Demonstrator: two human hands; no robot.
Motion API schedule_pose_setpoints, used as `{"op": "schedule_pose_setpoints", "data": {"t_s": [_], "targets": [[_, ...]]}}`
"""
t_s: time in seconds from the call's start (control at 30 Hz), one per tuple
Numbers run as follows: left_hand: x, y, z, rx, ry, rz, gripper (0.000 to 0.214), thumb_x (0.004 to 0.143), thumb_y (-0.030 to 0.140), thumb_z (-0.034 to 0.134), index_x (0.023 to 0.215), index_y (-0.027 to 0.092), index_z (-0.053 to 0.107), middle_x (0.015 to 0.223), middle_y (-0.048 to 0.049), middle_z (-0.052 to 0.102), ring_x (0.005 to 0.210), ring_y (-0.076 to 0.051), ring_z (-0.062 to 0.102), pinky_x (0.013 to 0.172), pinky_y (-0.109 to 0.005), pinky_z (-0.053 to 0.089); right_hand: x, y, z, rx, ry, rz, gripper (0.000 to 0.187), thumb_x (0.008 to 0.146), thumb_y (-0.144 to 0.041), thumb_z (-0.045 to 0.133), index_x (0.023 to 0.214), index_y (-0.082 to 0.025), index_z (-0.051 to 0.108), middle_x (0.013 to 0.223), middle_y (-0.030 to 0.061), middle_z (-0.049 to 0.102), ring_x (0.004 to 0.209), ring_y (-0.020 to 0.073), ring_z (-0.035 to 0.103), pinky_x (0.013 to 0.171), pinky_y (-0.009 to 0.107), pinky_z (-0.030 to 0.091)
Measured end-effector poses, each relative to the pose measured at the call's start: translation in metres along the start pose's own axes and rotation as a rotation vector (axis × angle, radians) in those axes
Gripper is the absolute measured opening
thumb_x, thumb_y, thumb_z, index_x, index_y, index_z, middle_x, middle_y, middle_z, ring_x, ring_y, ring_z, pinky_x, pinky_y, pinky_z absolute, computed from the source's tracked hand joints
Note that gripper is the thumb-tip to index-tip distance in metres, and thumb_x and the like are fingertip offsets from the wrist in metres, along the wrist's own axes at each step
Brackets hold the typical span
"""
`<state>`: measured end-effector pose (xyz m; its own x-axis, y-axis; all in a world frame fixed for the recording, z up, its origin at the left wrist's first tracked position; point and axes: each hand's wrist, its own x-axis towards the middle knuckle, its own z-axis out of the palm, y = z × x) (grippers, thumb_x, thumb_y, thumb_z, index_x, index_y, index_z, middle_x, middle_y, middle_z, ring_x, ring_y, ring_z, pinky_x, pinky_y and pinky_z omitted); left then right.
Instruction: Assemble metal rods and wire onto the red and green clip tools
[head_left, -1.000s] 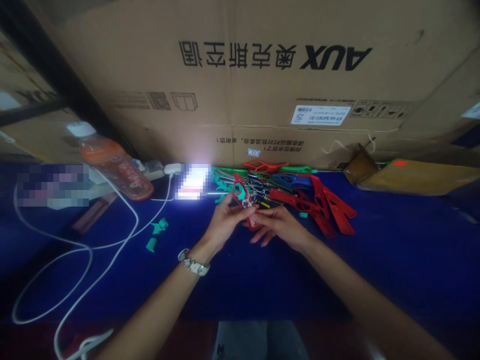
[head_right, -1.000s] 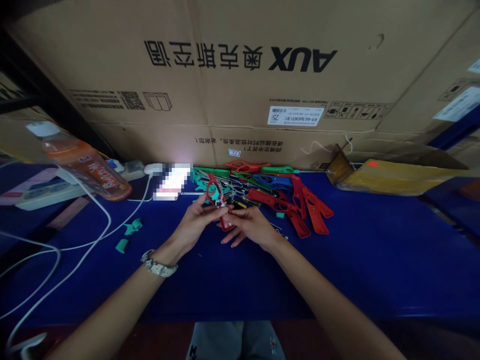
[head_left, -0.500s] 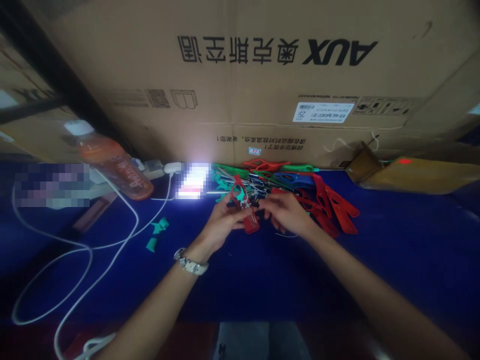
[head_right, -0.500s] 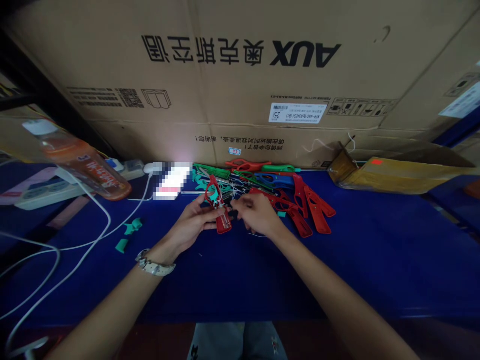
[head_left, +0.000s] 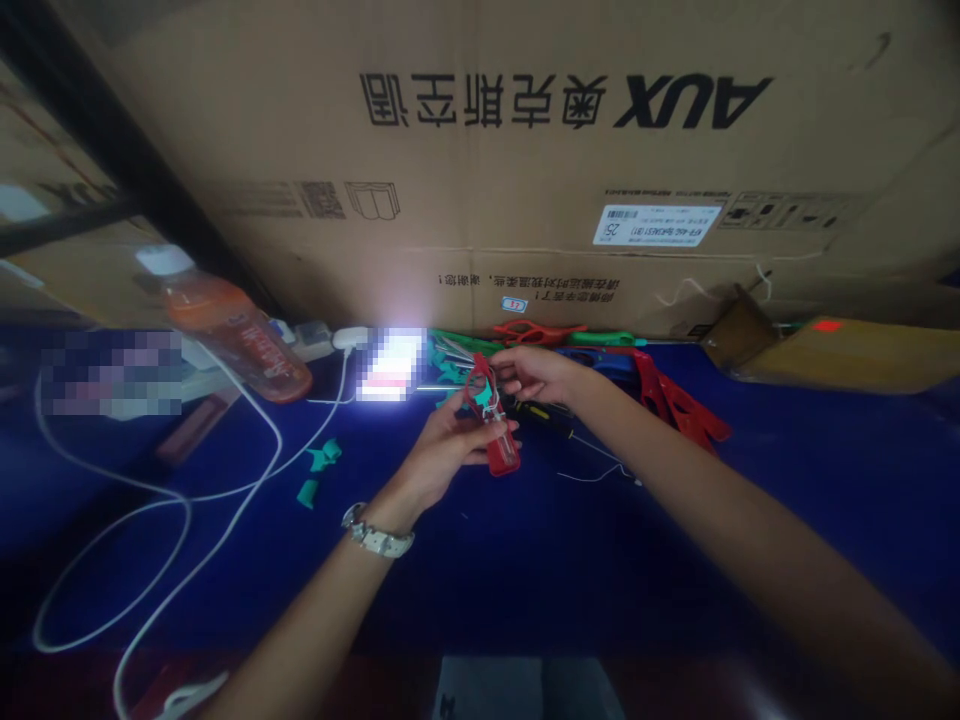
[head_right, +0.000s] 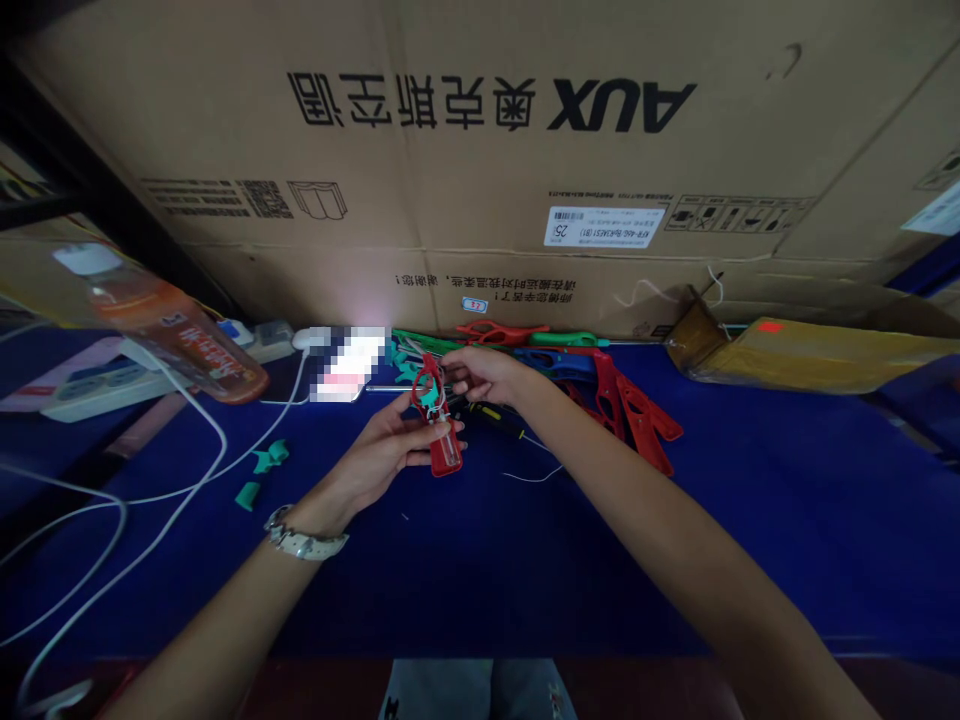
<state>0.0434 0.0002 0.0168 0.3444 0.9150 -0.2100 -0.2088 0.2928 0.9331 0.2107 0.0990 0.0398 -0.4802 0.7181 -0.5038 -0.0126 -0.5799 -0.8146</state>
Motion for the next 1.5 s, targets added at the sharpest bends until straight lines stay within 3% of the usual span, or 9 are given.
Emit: {"op": "schedule_pose_setpoints", "data": {"t_s": [0.3,0.5,0.77,1.23,1.5], "targets": [[-0.007,0.006,0.000,0.024,-0.075,-0.008,0.067,0.076,0.026,0.083,0.135,0.020,0.052,0.104,-0.0139,0.077,0.083,-0.028,0.077,0.073,-0.039,0.062,-0.019,0.002,0.002,0.102,0.008,-0.053,0.008,0.084,-0.022,0.067,0.081,-0.016,0.062,0.070,0.0006,0.062,0.042,0.0033,0.034,0.029,0.014,0.011],[-0.007,0.005,0.000,0.012,-0.101,-0.033,0.061,0.074,0.027,0.085,0.127,0.018,0.055,0.101,-0.0147,0.078,0.082,-0.028,0.077,0.071,-0.039,0.062,-0.030,0.004,0.003,0.013,0.119,-0.246,0.014,0.080,-0.025,0.074,0.077,-0.016,0.064,0.078,0.0039,0.061,0.051,0.0057,0.040,0.033,0.018,0.010],[-0.006,0.004,-0.001,0.015,-0.098,-0.044,0.059,0.074,0.025,0.085,0.124,0.018,0.055,0.100,-0.0154,0.078,0.081,-0.029,0.077,0.068,-0.038,0.062,-0.033,0.005,0.007,-0.089,0.125,-0.425,0.024,0.074,-0.029,0.083,0.079,-0.018,0.062,0.065,-0.0049,0.046,0.049,0.0043,0.034,0.038,0.019,0.010],[-0.006,0.004,-0.001,0.021,-0.084,-0.023,0.065,0.072,0.024,0.085,0.128,0.019,0.053,0.098,-0.0146,0.078,0.079,-0.029,0.077,0.068,-0.040,0.063,-0.027,0.011,0.010,-0.194,0.180,-0.558,0.032,0.069,-0.040,0.083,0.081,-0.019,0.062,0.065,-0.0044,0.053,0.053,0.0063,0.043,0.042,0.020,0.017],[-0.007,0.006,0.001,0.040,-0.072,-0.031,0.067,0.071,0.024,0.086,0.129,0.017,0.052,0.097,-0.0150,0.077,0.078,-0.029,0.077,0.067,-0.039,0.063,-0.024,0.019,0.016,-0.100,0.268,-0.554,0.029,0.068,-0.037,0.083,0.083,-0.018,0.067,0.071,-0.0012,0.063,0.057,0.0083,0.051,0.042,0.019,0.024]]}}
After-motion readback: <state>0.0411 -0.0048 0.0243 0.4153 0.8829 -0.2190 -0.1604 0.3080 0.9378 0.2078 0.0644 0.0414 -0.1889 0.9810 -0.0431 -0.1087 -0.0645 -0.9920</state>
